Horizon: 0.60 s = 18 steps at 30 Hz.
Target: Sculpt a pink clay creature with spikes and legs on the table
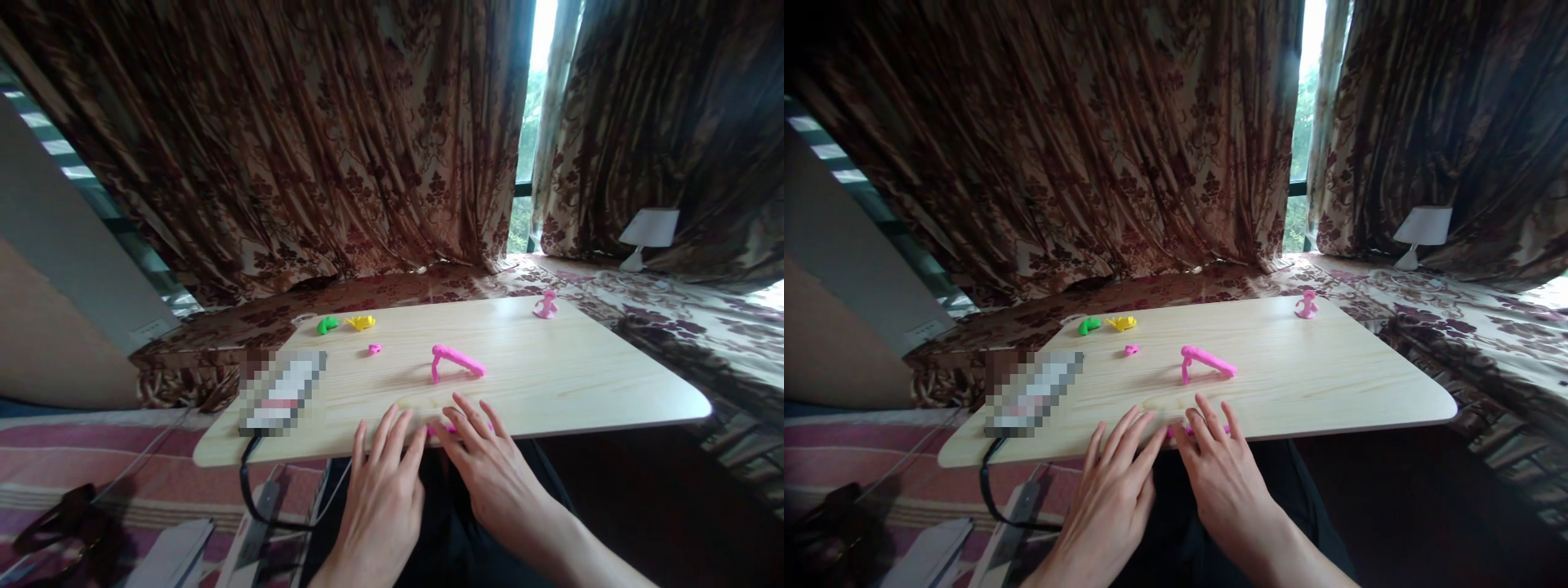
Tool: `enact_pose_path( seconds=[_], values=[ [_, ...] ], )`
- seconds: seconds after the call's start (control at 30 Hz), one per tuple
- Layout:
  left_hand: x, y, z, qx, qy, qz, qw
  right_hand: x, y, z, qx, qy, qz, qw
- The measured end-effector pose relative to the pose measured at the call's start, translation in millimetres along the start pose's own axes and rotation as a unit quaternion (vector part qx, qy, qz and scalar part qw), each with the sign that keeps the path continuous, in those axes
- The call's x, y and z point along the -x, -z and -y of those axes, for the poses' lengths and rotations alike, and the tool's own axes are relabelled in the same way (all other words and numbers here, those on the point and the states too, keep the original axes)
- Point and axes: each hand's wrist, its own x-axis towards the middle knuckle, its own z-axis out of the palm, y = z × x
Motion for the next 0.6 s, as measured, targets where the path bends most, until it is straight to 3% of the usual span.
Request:
enact_pose_path(
  seconds=[0.27, 0.47, 0.6],
  values=[
    [-11.9, -1.7, -4.6, -0.014, 0.000, 0.002, 1.000, -9.2, -1.7, -3.8, 0.026, -0.011, -0.005, 1.000],
    [-5.6, -4.0, -4.4, -0.021, -0.023, -0.004, 1.000, -2.1, 0.9, -3.1, 0.020, 0.023, -0.006, 1.000],
    [-12.2, -5.4, -6.3, -0.024, -0.009, -0.013, 1.000, -9.8, 1.6, -6.5, 0.024, -0.006, -0.005, 1.000]
  ],
)
